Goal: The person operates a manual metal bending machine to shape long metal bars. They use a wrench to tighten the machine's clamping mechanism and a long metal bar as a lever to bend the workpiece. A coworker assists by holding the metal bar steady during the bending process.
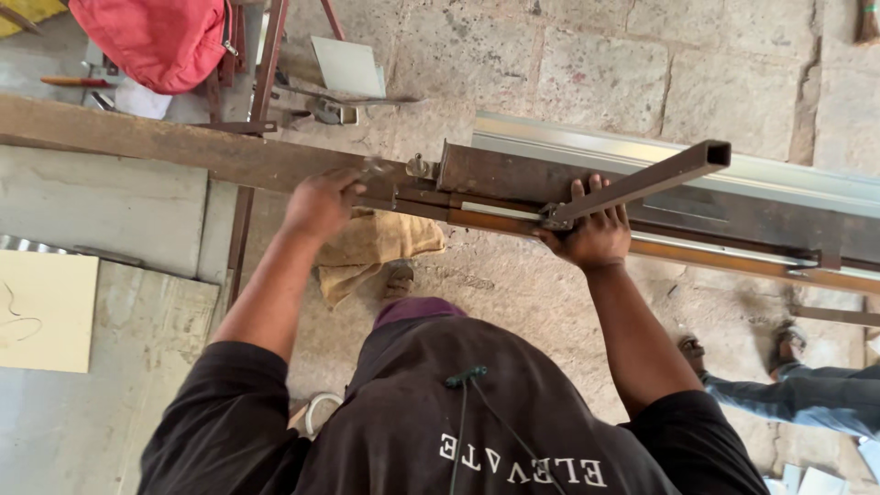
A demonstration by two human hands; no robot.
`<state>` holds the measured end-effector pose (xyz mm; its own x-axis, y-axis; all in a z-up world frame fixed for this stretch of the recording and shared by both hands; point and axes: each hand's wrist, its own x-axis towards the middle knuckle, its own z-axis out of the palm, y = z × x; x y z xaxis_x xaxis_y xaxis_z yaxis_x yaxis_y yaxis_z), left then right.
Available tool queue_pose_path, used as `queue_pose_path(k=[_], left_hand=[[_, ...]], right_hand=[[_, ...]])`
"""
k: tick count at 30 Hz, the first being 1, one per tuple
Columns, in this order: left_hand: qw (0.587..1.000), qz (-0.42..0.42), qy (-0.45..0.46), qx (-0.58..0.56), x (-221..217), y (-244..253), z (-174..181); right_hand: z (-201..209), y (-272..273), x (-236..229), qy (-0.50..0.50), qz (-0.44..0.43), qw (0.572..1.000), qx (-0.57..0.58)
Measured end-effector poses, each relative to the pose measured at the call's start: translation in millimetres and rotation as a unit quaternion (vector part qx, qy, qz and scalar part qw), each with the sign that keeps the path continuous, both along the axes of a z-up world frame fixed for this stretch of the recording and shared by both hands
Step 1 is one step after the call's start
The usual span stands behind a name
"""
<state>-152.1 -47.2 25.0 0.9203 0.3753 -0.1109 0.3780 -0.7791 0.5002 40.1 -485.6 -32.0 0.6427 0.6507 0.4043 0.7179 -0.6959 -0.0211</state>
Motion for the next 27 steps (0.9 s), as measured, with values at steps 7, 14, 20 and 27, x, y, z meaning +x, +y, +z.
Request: queue_pose_path(k=[7,14,20,27], left_hand=[[0.975,0.033,0.199,-0.096,32,-32,27],[0.962,0.146,0.195,-0.124,35,-80,15],[0.968,0.056,0.09,0.227,105,39,6],[0.745,0.251,-0.379,-0.488,98,25,40]], right_hand=[[-1,1,1,0.012,-0.012,1.0,-0.013],[-3,-1,0,0.037,-0.035,0.997,-0.057],[-7,-4,-2,0.021,-0.019,0.999,-0.04],[2,3,0,0.015,-0.017,0.999,-0.031]])
